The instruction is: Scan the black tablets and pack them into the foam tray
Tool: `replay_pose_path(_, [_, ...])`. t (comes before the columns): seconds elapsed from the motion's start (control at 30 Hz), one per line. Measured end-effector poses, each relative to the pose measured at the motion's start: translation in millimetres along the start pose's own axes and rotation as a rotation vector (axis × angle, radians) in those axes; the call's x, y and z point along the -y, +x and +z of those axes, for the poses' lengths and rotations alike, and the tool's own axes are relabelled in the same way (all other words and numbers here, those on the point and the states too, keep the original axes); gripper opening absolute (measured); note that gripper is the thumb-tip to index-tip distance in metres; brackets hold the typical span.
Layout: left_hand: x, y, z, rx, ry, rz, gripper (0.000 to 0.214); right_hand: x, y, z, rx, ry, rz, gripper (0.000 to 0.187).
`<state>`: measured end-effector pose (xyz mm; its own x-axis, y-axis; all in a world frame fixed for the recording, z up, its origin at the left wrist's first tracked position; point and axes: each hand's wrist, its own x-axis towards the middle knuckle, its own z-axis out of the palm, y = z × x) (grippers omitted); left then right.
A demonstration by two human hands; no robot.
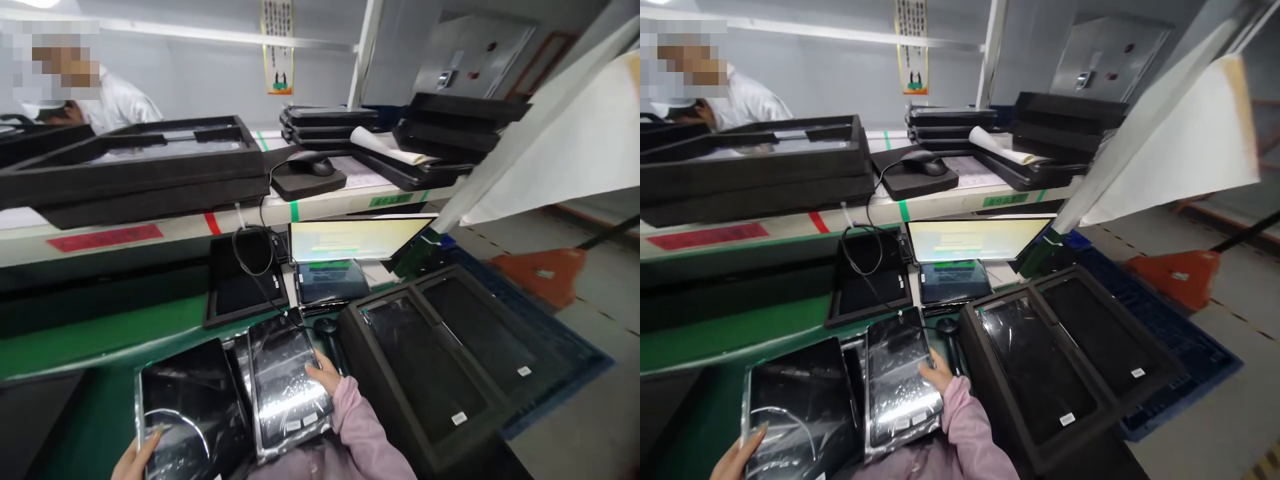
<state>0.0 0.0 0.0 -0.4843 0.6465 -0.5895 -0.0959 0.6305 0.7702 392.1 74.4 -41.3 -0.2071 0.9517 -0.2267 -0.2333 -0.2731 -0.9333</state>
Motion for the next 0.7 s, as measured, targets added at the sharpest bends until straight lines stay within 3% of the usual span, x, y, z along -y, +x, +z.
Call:
replay_pose_path(0.3, [18.6,15.1,29.0,0.098,-0.292,-0.204,0.040,-23.0,19.4,-6.0,-0.062,-0.380,-0.038,0.073])
replay_pose_path(0.47, [11.3,14.9,29.4,0.190,-0.166,-0.045,0.052,-20.9,12.8,-5.4,-0.169,-0.557,-0.046,0.068])
replay_pose_path(0.6, [3.2,14.8,32.8,0.177,0.120,0.106,0.057,-11.8,-3.2,-13.4,-0.292,-0.777,-0.180,0.043])
replay_pose_path(0.7, [1.8,16.5,36.4,0.149,0.267,0.186,0.061,-13.8,-13.1,-28.2,-0.447,-0.966,-0.253,0.041])
